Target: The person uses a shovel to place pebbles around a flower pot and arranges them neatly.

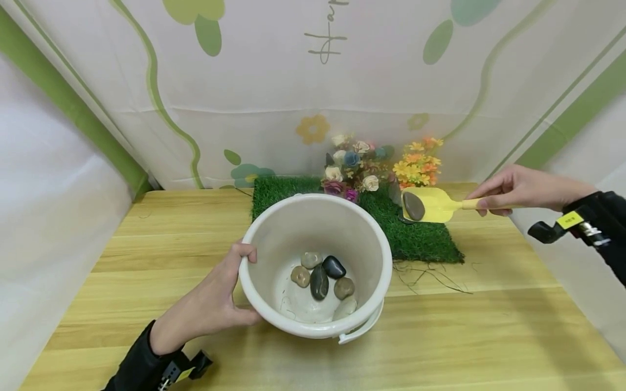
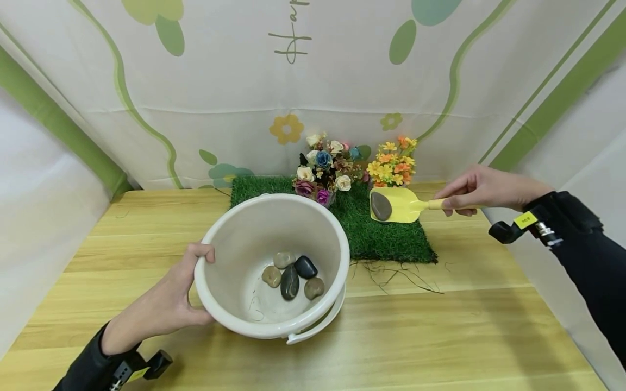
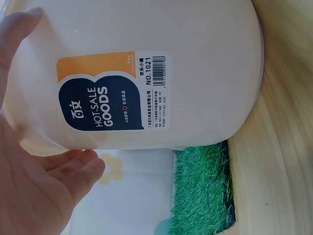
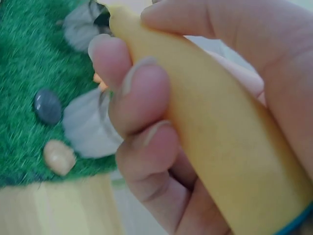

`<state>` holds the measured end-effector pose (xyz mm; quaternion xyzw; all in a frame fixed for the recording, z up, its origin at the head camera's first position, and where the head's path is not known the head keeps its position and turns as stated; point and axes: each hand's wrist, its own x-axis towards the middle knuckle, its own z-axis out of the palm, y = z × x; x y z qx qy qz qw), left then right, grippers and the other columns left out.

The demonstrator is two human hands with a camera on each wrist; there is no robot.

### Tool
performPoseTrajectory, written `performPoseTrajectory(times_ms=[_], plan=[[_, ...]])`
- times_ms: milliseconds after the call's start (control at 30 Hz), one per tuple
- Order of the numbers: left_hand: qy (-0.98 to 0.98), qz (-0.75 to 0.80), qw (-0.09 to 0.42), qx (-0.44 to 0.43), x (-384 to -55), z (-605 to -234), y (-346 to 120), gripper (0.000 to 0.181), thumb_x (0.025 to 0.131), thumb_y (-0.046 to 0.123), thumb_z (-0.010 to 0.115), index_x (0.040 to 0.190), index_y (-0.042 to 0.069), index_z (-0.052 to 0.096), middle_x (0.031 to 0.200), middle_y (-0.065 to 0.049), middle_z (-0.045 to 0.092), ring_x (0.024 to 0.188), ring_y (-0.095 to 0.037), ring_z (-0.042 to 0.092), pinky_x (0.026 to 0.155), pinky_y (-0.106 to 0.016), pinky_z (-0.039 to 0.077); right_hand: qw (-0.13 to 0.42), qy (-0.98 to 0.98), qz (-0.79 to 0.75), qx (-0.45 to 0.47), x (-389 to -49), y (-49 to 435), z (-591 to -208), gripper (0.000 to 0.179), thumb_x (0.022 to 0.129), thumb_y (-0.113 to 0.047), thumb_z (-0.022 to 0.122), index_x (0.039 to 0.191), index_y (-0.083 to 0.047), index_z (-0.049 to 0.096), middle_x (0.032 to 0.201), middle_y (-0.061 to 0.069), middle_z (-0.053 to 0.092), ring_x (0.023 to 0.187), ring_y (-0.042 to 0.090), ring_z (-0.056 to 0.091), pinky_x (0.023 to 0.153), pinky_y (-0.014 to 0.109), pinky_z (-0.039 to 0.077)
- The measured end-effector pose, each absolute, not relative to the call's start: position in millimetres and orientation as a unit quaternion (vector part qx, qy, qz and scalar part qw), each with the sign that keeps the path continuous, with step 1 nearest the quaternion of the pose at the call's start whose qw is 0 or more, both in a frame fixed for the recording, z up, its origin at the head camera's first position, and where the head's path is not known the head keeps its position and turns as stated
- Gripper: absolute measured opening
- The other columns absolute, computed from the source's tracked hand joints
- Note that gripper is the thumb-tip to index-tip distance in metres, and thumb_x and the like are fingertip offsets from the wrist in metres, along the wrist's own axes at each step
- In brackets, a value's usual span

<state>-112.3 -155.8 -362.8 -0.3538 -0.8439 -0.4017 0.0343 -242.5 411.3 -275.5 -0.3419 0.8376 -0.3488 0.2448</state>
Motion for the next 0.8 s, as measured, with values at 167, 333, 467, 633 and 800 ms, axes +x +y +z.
performPoseTrajectory(times_ms=[167, 333, 467, 633, 800], plan=[[-0.844, -0.401, 0.033, -0.355, -113, -363, -156, 0.077, 0.059, 0.025, 0.082, 0.109, 0.009, 0.027, 0.141, -0.01, 0.027, 0.12, -0.025, 0.038, 0.076, -0.032, 0.049, 0.249, 0.834, -0.368, -0.328, -240, 426, -298, 0.031, 0.093, 0.003, 0.045, 0.123, 0.0, 0.054, 0.089, 0.009, 0.061, 0.057, 0.021, 0.048, 0.054, 0.033, 0.045], [-0.844, -0.401, 0.03, -0.356, -113, -363, -157, 0.076, 0.06, 0.025, 0.082, 0.109, 0.009, 0.026, 0.136, -0.011, 0.03, 0.116, -0.025, 0.041, 0.077, -0.032, 0.048, 0.26, 0.828, -0.39, -0.308, -239, 434, -315, 0.03, 0.094, 0.001, 0.045, 0.122, 0.002, 0.054, 0.09, 0.011, 0.061, 0.057, 0.022, 0.047, 0.055, 0.034, 0.046], [-0.843, -0.401, 0.03, -0.356, -113, -363, -157, 0.076, 0.061, 0.025, 0.082, 0.11, 0.009, 0.027, 0.135, -0.011, 0.031, 0.116, -0.025, 0.041, 0.077, -0.032, 0.048, 0.264, 0.83, -0.397, -0.289, -240, 440, -325, 0.029, 0.094, -0.001, 0.046, 0.122, 0.003, 0.054, 0.09, 0.011, 0.061, 0.058, 0.024, 0.048, 0.056, 0.033, 0.046], [-0.844, -0.403, 0.028, -0.354, -112, -363, -157, 0.076, 0.06, 0.024, 0.082, 0.11, 0.009, 0.026, 0.136, -0.011, 0.031, 0.115, -0.024, 0.041, 0.077, -0.032, 0.048, 0.263, 0.836, -0.392, -0.282, -240, 451, -337, 0.028, 0.094, -0.002, 0.046, 0.121, 0.003, 0.055, 0.087, 0.01, 0.061, 0.057, 0.025, 0.047, 0.053, 0.032, 0.045], [-0.845, -0.403, 0.025, -0.351, -113, -363, -157, 0.076, 0.06, 0.025, 0.082, 0.11, 0.01, 0.026, 0.137, -0.011, 0.03, 0.116, -0.024, 0.041, 0.077, -0.032, 0.048, 0.262, 0.844, -0.374, -0.281, -241, 459, -347, 0.025, 0.095, -0.004, 0.046, 0.116, -0.001, 0.059, 0.085, 0.007, 0.061, 0.058, 0.021, 0.047, 0.055, 0.032, 0.045]])
